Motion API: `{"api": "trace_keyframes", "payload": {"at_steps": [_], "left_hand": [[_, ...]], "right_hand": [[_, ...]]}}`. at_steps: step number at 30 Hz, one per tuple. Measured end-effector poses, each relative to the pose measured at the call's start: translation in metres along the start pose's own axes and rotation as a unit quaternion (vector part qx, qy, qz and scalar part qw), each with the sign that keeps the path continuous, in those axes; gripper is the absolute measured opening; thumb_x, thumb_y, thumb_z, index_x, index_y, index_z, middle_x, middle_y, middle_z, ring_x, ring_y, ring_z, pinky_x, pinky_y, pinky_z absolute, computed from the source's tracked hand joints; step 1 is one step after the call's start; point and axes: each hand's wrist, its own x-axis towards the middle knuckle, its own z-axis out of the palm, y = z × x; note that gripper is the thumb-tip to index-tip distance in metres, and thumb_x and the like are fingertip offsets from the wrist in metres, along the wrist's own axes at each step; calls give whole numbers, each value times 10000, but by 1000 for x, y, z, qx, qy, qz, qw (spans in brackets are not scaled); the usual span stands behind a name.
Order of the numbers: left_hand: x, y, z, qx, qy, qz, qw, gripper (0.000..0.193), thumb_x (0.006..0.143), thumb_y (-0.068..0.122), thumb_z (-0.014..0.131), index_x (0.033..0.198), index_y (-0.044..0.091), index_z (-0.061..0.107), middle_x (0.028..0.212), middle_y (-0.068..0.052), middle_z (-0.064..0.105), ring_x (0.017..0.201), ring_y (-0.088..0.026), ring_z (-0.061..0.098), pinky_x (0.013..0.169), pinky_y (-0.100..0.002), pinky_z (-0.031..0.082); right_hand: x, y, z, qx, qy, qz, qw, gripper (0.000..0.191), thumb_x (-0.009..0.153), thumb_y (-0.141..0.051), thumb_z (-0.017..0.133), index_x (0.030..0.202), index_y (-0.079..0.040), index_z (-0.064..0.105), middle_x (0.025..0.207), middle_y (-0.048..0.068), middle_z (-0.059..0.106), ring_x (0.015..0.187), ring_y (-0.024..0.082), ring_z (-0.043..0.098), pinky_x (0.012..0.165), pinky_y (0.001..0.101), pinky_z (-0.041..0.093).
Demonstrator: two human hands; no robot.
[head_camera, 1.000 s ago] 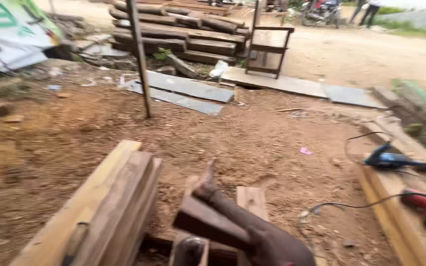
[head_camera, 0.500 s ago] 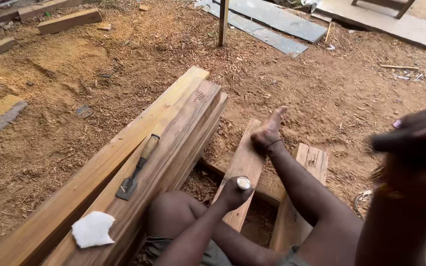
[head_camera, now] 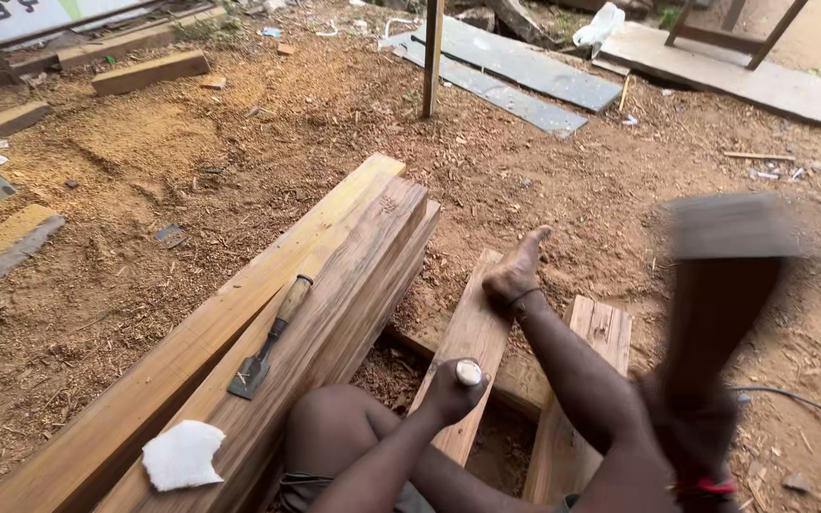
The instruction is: The person uses a mallet and a chisel to carve a rectangular hole in a wooden beam while sitting on the ground, removing wood chips from the hole by hand.
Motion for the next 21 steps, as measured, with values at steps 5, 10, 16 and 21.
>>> {"api": "trace_keyframes", "payload": {"at_steps": [5, 10, 16, 21], "left_hand": [[-2, 15, 1, 21, 0, -13, 1000, 276, 928, 213, 727, 778, 22, 594, 668, -132, 640, 605, -189, 615, 586, -370, 512], [4, 9, 4, 21, -1, -21, 1000, 268, 914, 210, 731, 780, 24, 593, 674, -129, 649, 614, -190, 629, 592, -363, 519], [-2, 1, 14, 18, -23, -29, 999, 100, 877, 138, 665, 831, 59, 625, 747, -58, 689, 665, -132, 660, 591, -333, 544], [-7, 4, 20, -32, -9, -40, 999, 263, 916, 152, 706, 728, 30, 569, 624, -45, 622, 601, -106, 580, 558, -316, 489]], "right_hand": [[73, 26, 25, 93, 28, 98, 990, 305, 835, -239, 764, 1096, -133, 648, 919, 128, 743, 849, 340, 718, 744, 457, 572], [52, 3, 16, 87, -1, 93, 992, 325, 854, -250, 761, 1144, -143, 660, 957, 116, 752, 864, 304, 728, 776, 427, 581], [-103, 47, -148, -678, -42, -110, 725, 353, 877, -263, 757, 1202, -154, 675, 1002, 102, 762, 882, 261, 739, 815, 392, 592], [-76, 153, -235, -284, -6, -257, 924, 433, 827, -148, 766, 1209, 9, 634, 892, 90, 771, 769, 225, 729, 640, 388, 567]]}}
